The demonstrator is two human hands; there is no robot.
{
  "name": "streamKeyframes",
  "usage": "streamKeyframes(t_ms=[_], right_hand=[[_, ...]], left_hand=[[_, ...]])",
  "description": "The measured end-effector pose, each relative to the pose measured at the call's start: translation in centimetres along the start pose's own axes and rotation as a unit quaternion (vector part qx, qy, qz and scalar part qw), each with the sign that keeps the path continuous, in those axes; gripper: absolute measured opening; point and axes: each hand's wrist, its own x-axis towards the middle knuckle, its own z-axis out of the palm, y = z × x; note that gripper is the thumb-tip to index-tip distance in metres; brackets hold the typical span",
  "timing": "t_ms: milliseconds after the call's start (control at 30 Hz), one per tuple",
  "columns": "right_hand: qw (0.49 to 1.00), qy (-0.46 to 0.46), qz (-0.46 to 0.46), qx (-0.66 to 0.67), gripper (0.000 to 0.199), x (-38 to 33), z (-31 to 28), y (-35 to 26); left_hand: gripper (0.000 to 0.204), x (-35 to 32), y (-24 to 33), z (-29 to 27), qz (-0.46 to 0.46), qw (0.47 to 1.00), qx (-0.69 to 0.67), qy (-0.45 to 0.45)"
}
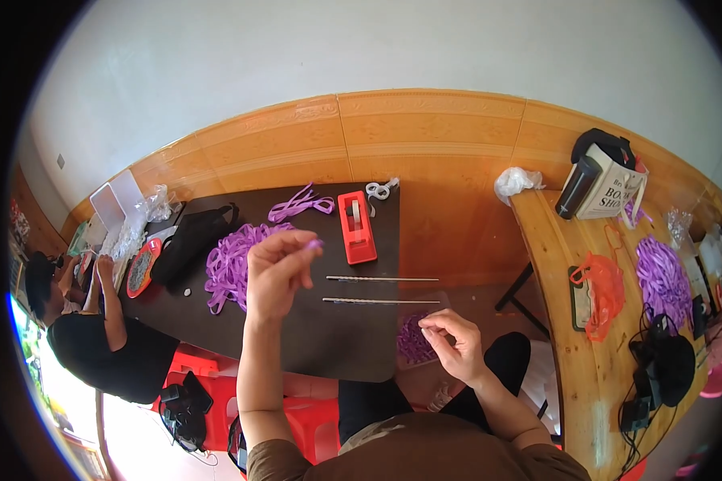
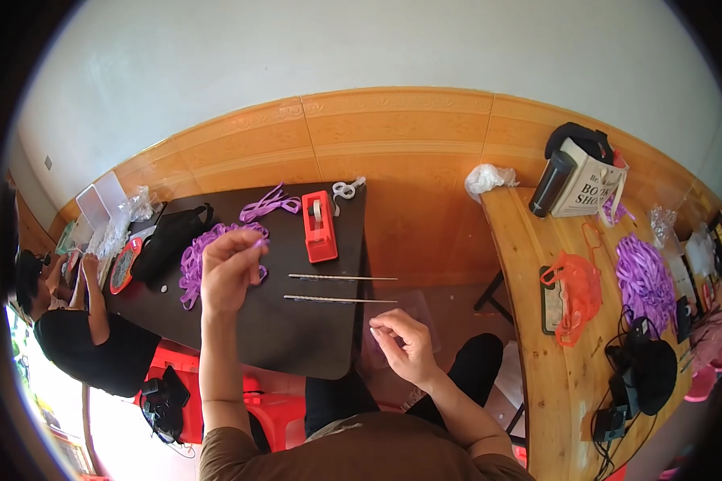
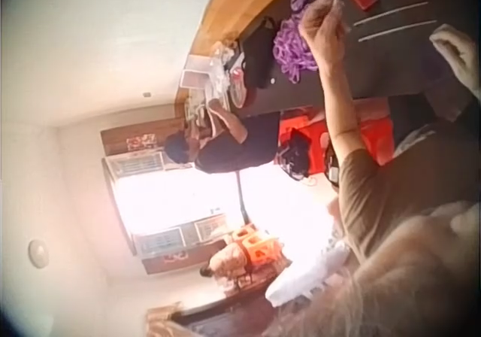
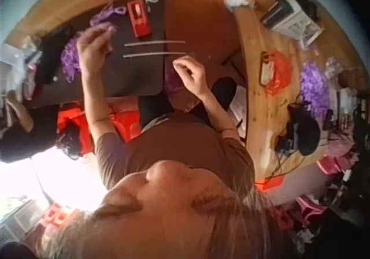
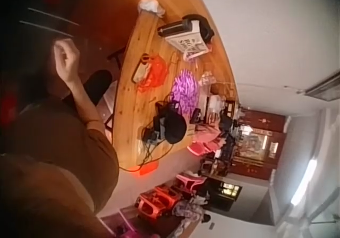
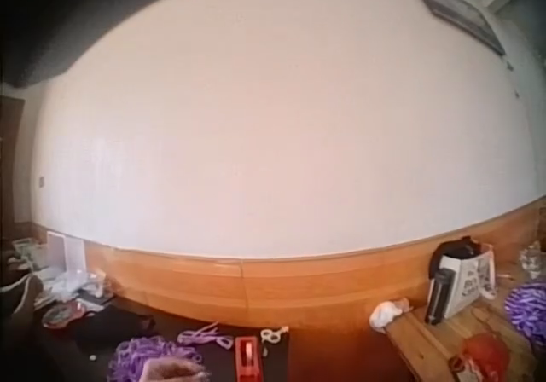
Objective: Tying purple ribbons onto metal rods at a workshop table.
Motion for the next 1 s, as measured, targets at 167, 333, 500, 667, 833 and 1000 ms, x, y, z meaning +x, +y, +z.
streamKeyframes(t_ms=[167,333,500,667,833,1000], right_hand=[[0.997,0.014,0.003,0.076,0.058,2.3,0.4,-3.3],[0.961,-0.006,0.058,0.271,0.039,1.9,-0.9,-3.8],[0.985,0.019,-0.009,0.171,0.020,2.0,-5.3,-2.7],[0.967,-0.013,-0.144,-0.211,0.028,2.1,-7.4,-2.3],[0.912,0.031,-0.142,-0.383,0.022,2.8,-7.1,3.5],[0.926,-0.011,-0.155,-0.345,0.024,4.9,-5.7,9.4]], left_hand=[[0.012,-6.0,2.4,6.2,-0.034,0.984,-0.034,-0.173],[0.014,-8.7,-2.5,9.4,-0.055,0.980,-0.143,-0.128],[0.031,-10.4,-7.3,11.5,-0.216,0.943,-0.207,-0.148],[0.021,-11.2,-10.6,14.0,-0.251,0.911,-0.270,-0.186],[0.015,-11.0,-16.5,15.8,-0.285,0.926,-0.237,-0.069],[0.015,-10.0,-20.9,16.1,-0.224,0.953,-0.202,0.029]])
